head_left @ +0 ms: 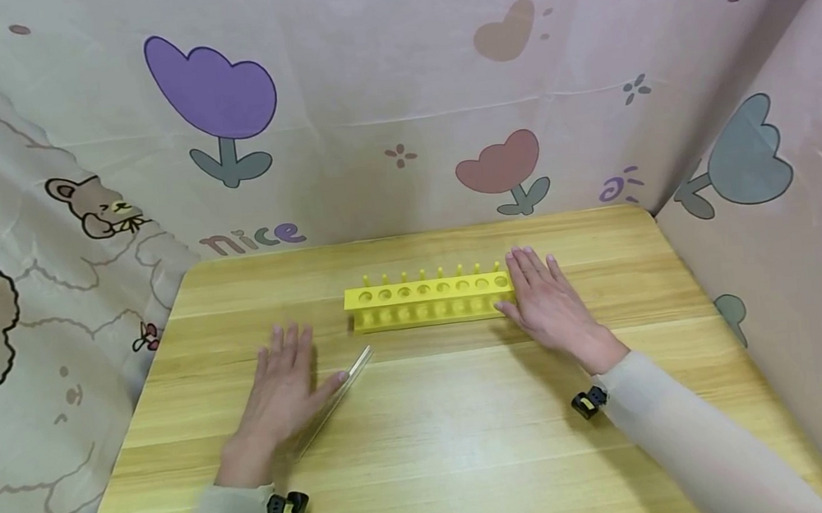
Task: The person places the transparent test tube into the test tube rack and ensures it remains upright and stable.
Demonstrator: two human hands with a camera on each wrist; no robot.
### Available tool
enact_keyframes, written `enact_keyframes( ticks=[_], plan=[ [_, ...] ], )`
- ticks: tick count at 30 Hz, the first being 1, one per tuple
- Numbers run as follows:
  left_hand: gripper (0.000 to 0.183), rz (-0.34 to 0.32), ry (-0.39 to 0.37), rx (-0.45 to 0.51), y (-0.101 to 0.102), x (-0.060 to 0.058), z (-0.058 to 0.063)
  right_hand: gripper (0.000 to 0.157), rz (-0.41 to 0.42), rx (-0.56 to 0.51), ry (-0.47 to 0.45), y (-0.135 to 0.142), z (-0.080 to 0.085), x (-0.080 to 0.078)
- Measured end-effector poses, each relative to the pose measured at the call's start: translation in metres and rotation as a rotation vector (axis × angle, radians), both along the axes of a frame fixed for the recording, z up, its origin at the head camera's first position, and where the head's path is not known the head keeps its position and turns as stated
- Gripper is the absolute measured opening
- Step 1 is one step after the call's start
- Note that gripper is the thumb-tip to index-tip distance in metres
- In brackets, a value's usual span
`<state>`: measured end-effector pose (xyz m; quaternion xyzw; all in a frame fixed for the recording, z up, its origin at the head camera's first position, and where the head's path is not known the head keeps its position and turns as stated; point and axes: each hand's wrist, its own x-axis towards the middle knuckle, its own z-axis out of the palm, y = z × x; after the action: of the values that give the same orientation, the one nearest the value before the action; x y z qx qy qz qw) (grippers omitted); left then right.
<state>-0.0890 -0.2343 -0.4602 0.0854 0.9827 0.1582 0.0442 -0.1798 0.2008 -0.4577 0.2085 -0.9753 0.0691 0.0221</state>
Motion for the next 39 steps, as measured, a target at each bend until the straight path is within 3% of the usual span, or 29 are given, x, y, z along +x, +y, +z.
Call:
enact_keyframes(
  ticks=[12,24,39],
  plan=[
    [0.083,-0.049,-0.047,-0.035,0.015,0.005,-0.013,0.083,-0.001,0.025,-0.006,-0.004,-0.005,-0.002],
    [0.075,-0.065,-0.030,-0.059,0.020,0.006,-0.021,0.082,0.018,0.048,-0.001,-0.004,-0.003,-0.004],
    [0.075,-0.071,-0.042,-0.040,0.015,0.005,-0.022,0.072,0.067,-0.009,-0.105,0.006,0.000,-0.013]
  ],
)
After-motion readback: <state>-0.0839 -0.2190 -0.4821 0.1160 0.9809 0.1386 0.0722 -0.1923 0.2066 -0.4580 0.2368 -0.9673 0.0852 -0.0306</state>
